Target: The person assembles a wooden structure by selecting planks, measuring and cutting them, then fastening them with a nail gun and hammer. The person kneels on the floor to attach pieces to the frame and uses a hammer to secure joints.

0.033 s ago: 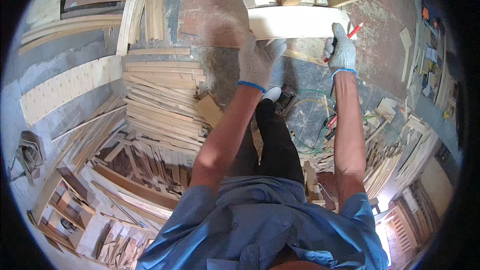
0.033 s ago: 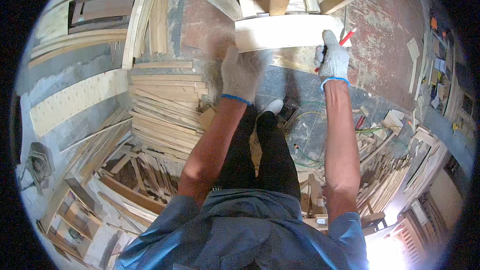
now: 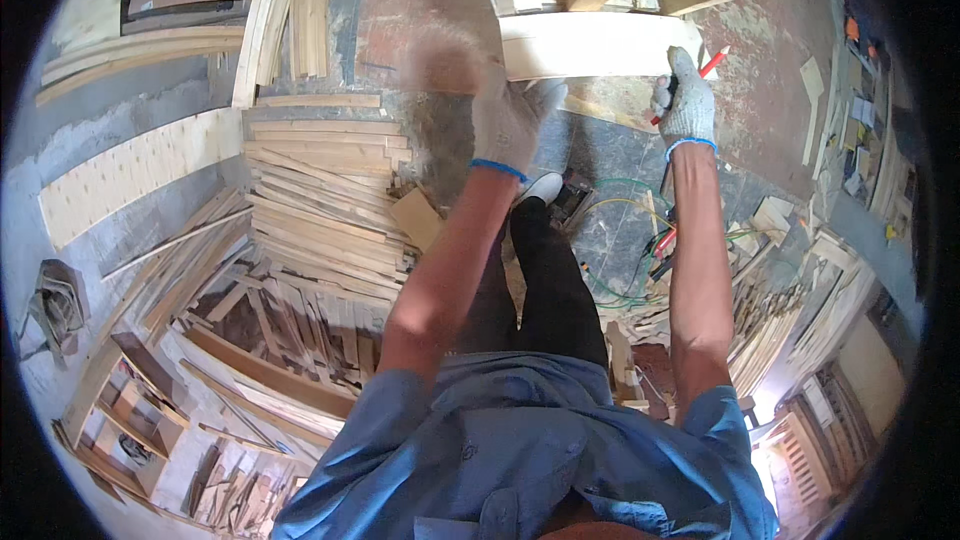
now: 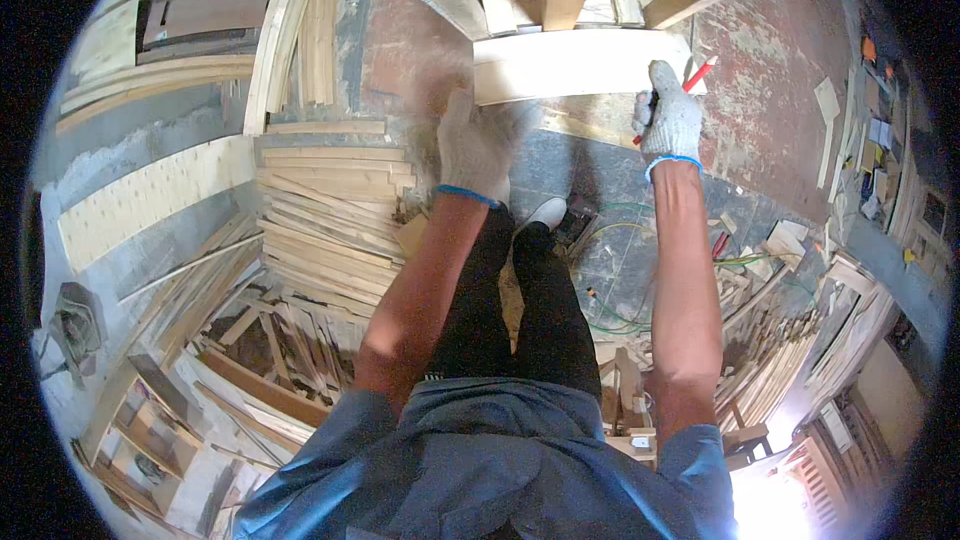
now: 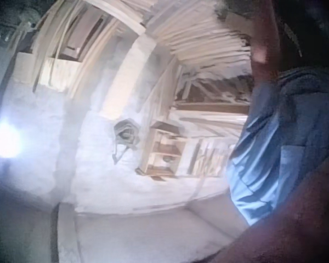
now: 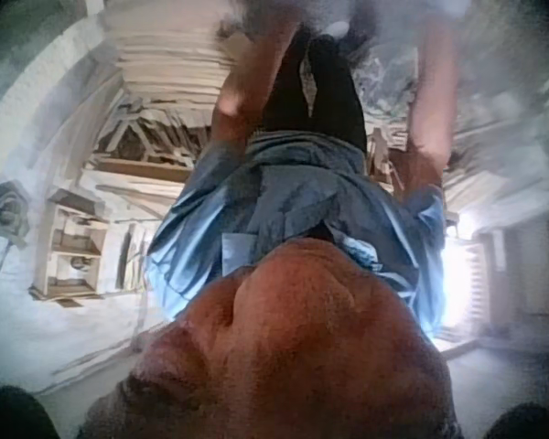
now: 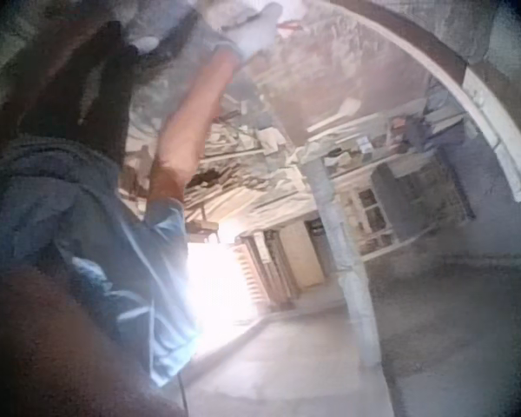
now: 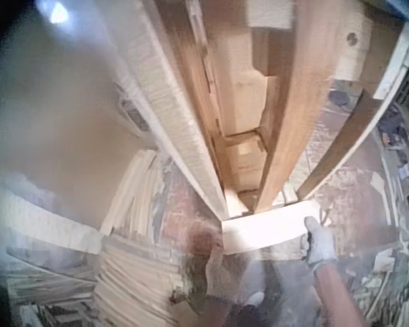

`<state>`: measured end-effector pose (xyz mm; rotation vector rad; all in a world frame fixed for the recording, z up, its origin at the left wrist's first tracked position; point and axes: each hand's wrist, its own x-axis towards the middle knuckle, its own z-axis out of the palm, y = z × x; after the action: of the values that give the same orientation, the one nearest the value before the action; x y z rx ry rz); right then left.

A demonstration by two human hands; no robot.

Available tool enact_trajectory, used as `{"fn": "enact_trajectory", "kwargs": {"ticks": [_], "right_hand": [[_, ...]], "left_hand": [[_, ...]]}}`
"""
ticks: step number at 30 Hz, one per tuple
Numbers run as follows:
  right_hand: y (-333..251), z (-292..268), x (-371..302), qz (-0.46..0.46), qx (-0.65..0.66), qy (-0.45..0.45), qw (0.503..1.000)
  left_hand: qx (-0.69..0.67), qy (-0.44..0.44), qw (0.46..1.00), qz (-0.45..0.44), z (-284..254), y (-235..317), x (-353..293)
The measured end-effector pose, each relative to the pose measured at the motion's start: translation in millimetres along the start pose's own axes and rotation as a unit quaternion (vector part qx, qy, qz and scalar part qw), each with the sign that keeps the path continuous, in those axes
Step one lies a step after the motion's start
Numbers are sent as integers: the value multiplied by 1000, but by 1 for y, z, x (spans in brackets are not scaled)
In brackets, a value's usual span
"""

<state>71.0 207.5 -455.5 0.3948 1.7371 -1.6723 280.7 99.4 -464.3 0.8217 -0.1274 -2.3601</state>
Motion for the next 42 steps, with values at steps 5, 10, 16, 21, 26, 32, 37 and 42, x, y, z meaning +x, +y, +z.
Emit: {"fn": "enact_trajectory", "kwargs": {"ticks": [5, 10, 16, 21, 26, 32, 37, 42], "right_hand": [[-1, 6, -2, 16, 9, -10, 1000], [0, 4, -2, 3, 9, -26, 1000], [-5, 13, -9, 8, -9, 13, 1000], [-2, 17, -6, 12, -4, 29, 1000], [-2, 15, 0, 15, -24, 60, 998], [-6, 18, 5, 32, -45, 53, 997], [-7, 16, 5, 52, -41, 83, 994], [-25, 28, -9, 52, -71, 39, 995]], "left_hand": [[77, -22, 996, 33, 3, 23, 21], [123, -44, 990, 59, 6, 25, 35], [415, -74, 896, 140, -4, 36, 42], [352, -35, 933, 69, -6, 36, 50], [420, -40, 900, 108, -12, 36, 58], [607, -70, 778, 147, -18, 42, 61], [757, -101, 606, 223, -6, 56, 54], [550, -46, 829, 87, -22, 51, 70]]}}
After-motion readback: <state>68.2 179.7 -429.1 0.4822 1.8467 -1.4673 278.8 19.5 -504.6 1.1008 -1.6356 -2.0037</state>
